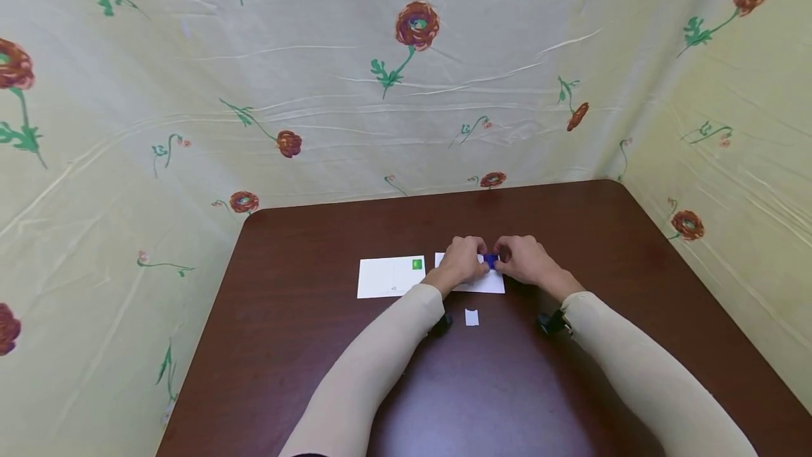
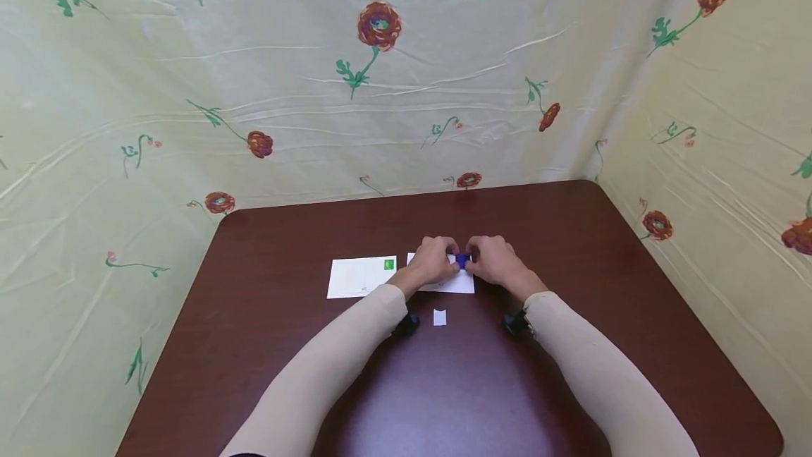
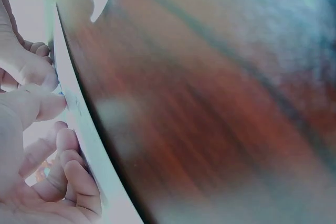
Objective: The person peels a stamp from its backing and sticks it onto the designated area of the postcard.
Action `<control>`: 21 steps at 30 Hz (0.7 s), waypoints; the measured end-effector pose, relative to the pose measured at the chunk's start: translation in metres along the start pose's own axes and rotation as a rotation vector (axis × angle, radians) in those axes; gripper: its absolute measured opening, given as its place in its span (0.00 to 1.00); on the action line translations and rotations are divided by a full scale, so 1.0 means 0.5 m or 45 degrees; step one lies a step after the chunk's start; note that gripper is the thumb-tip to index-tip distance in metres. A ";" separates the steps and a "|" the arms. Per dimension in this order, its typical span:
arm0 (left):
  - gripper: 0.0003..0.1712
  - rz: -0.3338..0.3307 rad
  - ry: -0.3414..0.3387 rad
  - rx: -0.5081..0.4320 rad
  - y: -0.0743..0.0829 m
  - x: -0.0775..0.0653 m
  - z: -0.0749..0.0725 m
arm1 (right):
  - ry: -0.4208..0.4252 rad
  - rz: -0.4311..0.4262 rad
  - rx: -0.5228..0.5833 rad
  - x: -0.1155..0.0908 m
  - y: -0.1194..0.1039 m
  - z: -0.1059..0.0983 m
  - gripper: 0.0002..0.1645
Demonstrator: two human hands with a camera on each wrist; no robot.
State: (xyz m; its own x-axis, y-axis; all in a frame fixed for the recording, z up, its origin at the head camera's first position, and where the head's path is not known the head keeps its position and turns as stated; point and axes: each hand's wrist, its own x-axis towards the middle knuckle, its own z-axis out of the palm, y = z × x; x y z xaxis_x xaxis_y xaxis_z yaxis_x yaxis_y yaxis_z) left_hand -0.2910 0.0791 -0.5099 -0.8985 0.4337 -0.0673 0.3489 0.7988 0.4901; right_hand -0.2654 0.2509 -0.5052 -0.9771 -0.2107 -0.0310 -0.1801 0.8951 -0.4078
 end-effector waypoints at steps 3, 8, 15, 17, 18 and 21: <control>0.15 0.003 -0.007 0.007 0.000 -0.001 0.001 | -0.010 0.000 -0.005 -0.002 0.003 -0.002 0.18; 0.15 0.012 0.009 0.019 -0.002 -0.004 0.004 | -0.002 -0.034 -0.008 -0.003 0.004 0.001 0.18; 0.16 0.029 0.049 0.024 -0.001 -0.013 -0.002 | 0.015 -0.063 -0.045 0.003 0.006 0.005 0.16; 0.17 0.027 0.064 0.011 -0.001 -0.014 -0.005 | 0.025 -0.075 -0.058 0.004 0.007 0.005 0.16; 0.16 0.030 0.074 0.008 -0.002 -0.014 -0.006 | 0.029 -0.080 -0.060 0.004 0.007 0.004 0.16; 0.15 0.053 0.104 -0.013 -0.003 -0.017 -0.013 | 0.030 -0.076 -0.056 0.002 0.006 0.001 0.16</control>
State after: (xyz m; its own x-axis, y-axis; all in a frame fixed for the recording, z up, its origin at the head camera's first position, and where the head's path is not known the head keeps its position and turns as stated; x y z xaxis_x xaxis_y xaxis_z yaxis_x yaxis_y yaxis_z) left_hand -0.2855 0.0714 -0.5045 -0.9022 0.4306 0.0243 0.3839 0.7762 0.5002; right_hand -0.2671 0.2534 -0.5069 -0.9667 -0.2556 0.0139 -0.2427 0.8976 -0.3681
